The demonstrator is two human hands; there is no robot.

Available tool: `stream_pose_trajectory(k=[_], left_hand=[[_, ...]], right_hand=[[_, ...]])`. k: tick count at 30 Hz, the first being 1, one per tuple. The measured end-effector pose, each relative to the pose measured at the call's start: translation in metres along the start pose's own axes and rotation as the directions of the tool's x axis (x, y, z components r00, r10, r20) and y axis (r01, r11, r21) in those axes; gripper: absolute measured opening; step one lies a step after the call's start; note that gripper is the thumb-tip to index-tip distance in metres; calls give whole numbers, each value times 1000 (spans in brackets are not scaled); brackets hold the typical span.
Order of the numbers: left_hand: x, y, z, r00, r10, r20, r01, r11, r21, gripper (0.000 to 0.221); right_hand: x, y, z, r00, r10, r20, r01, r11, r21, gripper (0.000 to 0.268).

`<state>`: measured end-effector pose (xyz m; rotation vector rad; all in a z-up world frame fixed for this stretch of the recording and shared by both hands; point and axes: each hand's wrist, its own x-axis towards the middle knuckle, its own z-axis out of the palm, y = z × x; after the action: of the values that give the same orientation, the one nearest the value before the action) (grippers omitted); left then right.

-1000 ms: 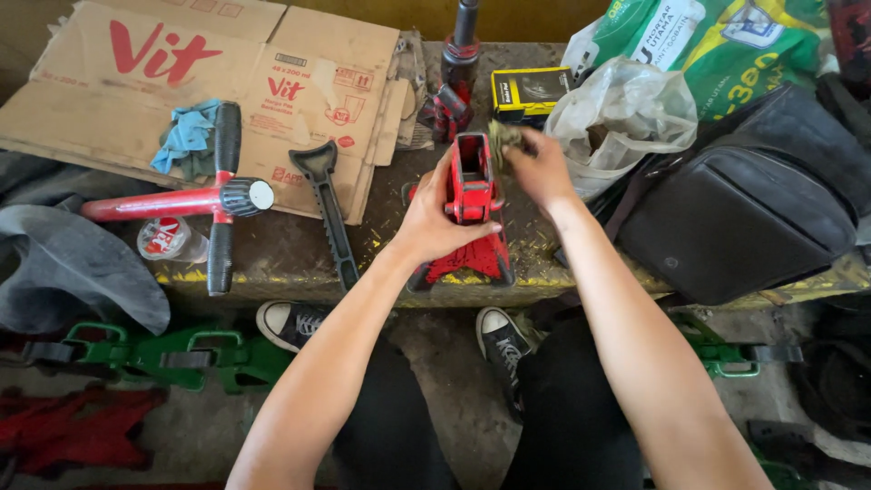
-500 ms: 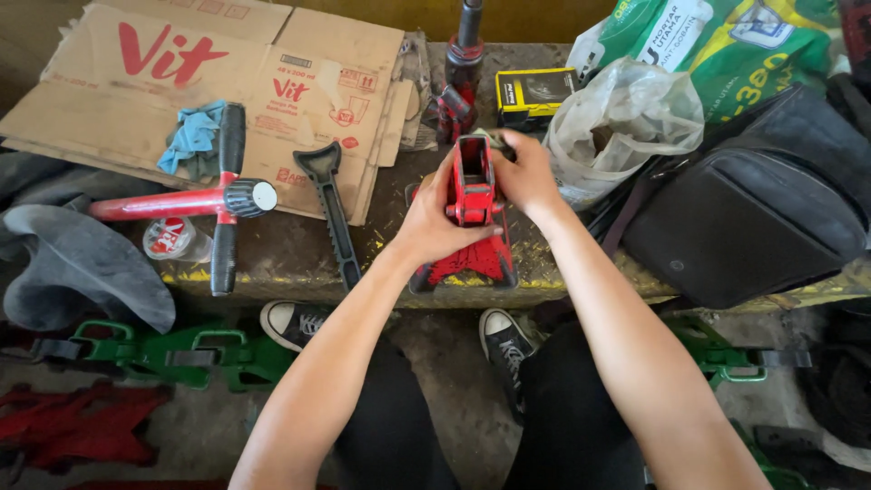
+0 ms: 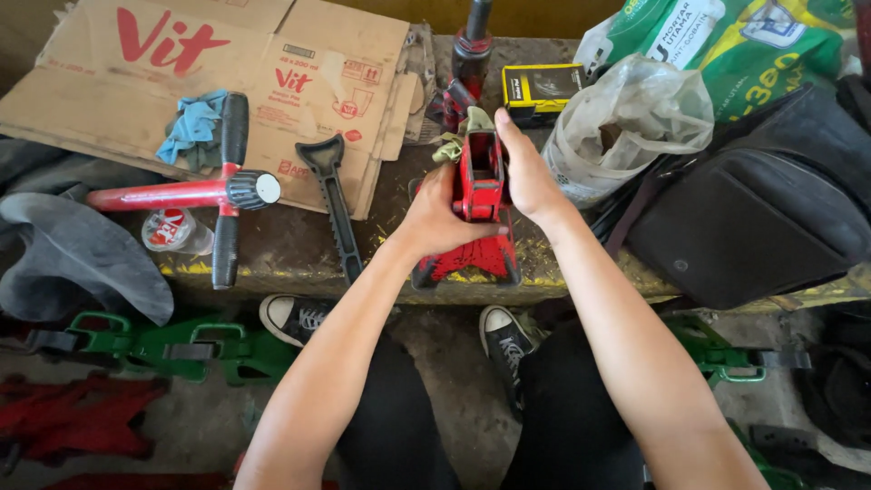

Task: Clean and inspect a red mechanical jack stand using a cloth.

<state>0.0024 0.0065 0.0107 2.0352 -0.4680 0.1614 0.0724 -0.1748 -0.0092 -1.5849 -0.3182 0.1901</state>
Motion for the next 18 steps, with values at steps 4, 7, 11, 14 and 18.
stream_pose_trajectory(k=[4,7,11,14,18], left_hand=[[0,-2,2,1000,0,-19,1,999,35,87],[0,5,-2,999,-35,-21,35,999,-5,116],[-8,12,-16,996,-87,26,90,976,-196,146],[-17,9,-24,998,23,-55,-36,967,-251,133],[-27,16,-42,975,-23,-220,-117,794,-597,80]], right_hand=[[-9,-33,12,991,120,-65,-129,979,-160,79],[-13,-50,17,999,10,-47,-12,999,-32,77],[-20,-60,21,981,-179,-75,188,974,130,58],[-31,-76,30,922,-363,-132,346,928,-136,38],[-52,-130,70,728,-686,0,629,668,-397,26]])
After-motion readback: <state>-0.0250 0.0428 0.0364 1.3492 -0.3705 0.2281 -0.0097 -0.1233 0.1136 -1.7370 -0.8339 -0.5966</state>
